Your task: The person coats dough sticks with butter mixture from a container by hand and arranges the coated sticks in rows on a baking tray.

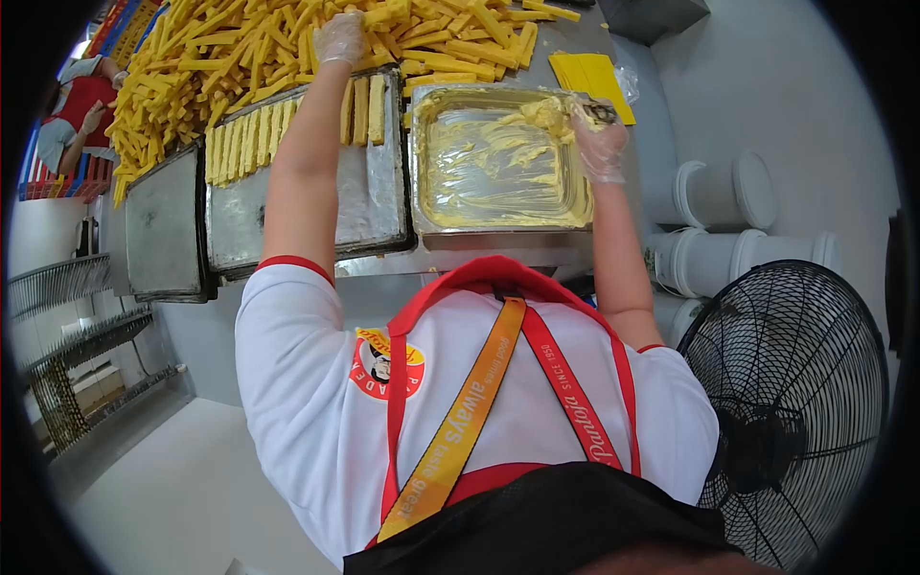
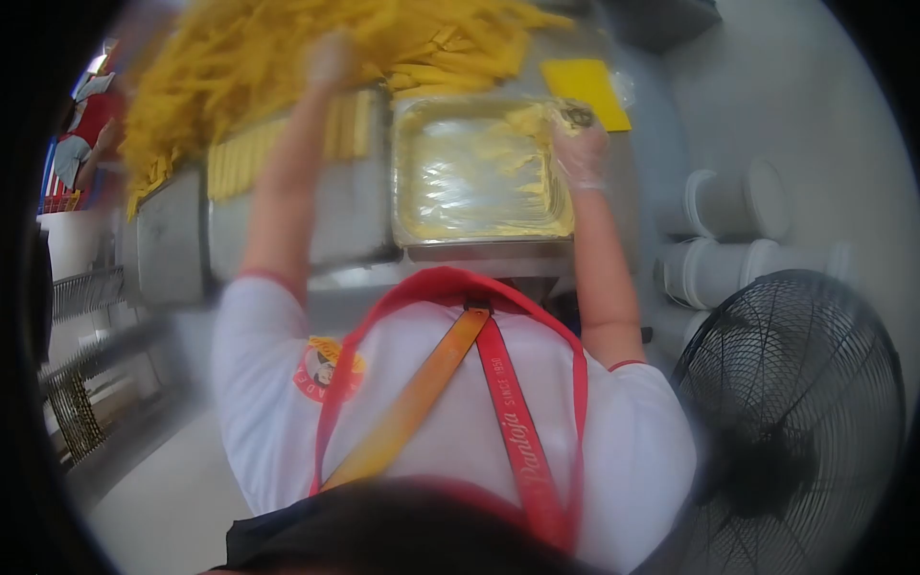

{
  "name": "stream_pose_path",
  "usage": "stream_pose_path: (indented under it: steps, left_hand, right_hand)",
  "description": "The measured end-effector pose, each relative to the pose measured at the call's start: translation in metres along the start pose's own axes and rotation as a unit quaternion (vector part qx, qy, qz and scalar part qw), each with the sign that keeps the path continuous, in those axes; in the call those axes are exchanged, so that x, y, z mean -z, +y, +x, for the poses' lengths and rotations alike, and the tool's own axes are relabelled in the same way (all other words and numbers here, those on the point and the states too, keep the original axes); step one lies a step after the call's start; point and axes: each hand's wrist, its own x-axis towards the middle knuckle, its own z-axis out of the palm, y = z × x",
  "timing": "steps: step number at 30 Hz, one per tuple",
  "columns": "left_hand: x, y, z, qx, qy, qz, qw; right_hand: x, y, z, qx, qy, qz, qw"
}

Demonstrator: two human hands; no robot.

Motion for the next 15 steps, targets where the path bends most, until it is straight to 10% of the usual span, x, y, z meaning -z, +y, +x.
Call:
stream_pose_path:
  steps: [3,6,9,15]
  left_hand:
    - [0.121,0.055,-0.030,0.061,-0.013,-0.076,0.995]
    - [0.076,0.028,-0.042,0.032,-0.003,-0.139,0.990]
    - [0.145,0.109,-0.108,-0.057,0.164,-0.273,0.946]
    - [0.140,0.192,-0.171,-0.035,-0.103,-0.407,0.907]
  right_hand:
    - [-0.002,0.026,-0.005,0.029,-0.053,-0.028,0.998]
    - [0.026,-0.036,0.000,0.001,-0.121,-0.106,0.987]
    - [0.020,0.011,0.009,-0.025,-0.087,0.060,0.994]
    - [0.021,-0.006,-0.001,0.051,-0.156,-0.143,0.976]
